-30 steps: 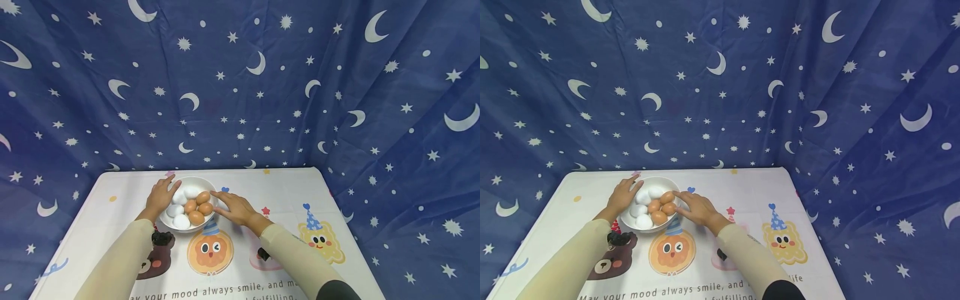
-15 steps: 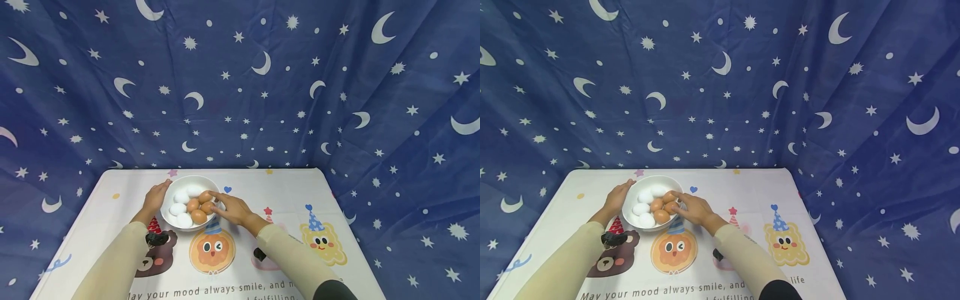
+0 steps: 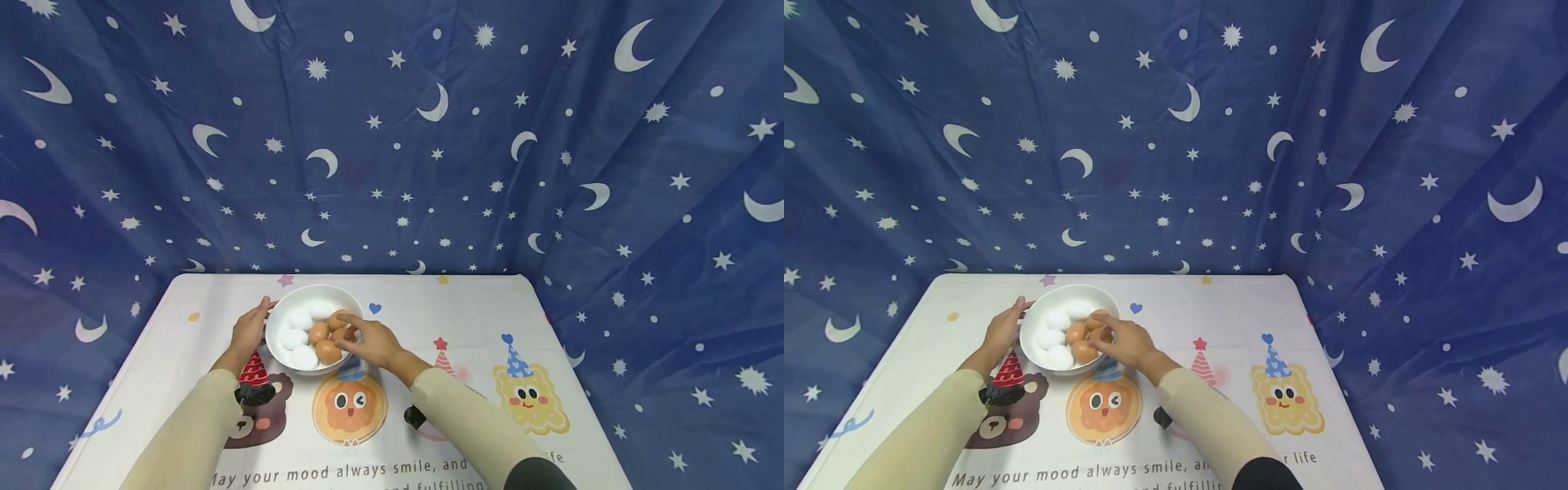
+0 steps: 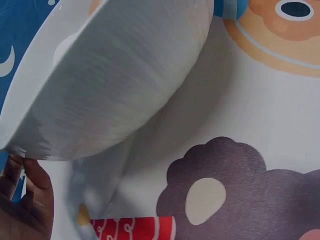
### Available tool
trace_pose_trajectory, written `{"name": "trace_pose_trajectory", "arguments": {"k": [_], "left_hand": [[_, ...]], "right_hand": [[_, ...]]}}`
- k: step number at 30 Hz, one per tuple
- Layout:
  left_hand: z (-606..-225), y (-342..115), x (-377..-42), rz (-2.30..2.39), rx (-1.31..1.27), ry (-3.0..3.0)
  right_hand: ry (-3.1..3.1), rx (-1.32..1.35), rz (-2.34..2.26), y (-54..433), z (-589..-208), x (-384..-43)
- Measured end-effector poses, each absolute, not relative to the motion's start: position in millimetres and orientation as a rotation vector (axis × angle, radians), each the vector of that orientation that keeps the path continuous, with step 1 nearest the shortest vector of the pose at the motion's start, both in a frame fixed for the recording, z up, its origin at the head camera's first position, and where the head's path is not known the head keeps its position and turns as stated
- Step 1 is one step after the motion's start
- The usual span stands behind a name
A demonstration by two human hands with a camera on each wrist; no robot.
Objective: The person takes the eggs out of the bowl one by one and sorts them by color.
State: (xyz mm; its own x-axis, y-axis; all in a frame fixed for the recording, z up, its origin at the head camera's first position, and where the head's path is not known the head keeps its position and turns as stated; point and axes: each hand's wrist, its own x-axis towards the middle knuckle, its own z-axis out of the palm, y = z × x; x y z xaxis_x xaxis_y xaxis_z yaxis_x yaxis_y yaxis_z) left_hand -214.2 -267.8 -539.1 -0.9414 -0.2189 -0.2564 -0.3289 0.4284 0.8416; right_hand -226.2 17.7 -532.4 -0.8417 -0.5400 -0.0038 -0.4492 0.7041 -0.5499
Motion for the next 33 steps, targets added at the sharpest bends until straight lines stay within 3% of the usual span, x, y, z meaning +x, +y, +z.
{"name": "trace_pose_trajectory", "arguments": {"k": [33], "left_hand": [[-549.4,-268.6,-204.9,1.733,-0.555,2.485]], "right_hand": [[2.647,-0.739,-1.117,4.3,-520.9,-229.2]]}}
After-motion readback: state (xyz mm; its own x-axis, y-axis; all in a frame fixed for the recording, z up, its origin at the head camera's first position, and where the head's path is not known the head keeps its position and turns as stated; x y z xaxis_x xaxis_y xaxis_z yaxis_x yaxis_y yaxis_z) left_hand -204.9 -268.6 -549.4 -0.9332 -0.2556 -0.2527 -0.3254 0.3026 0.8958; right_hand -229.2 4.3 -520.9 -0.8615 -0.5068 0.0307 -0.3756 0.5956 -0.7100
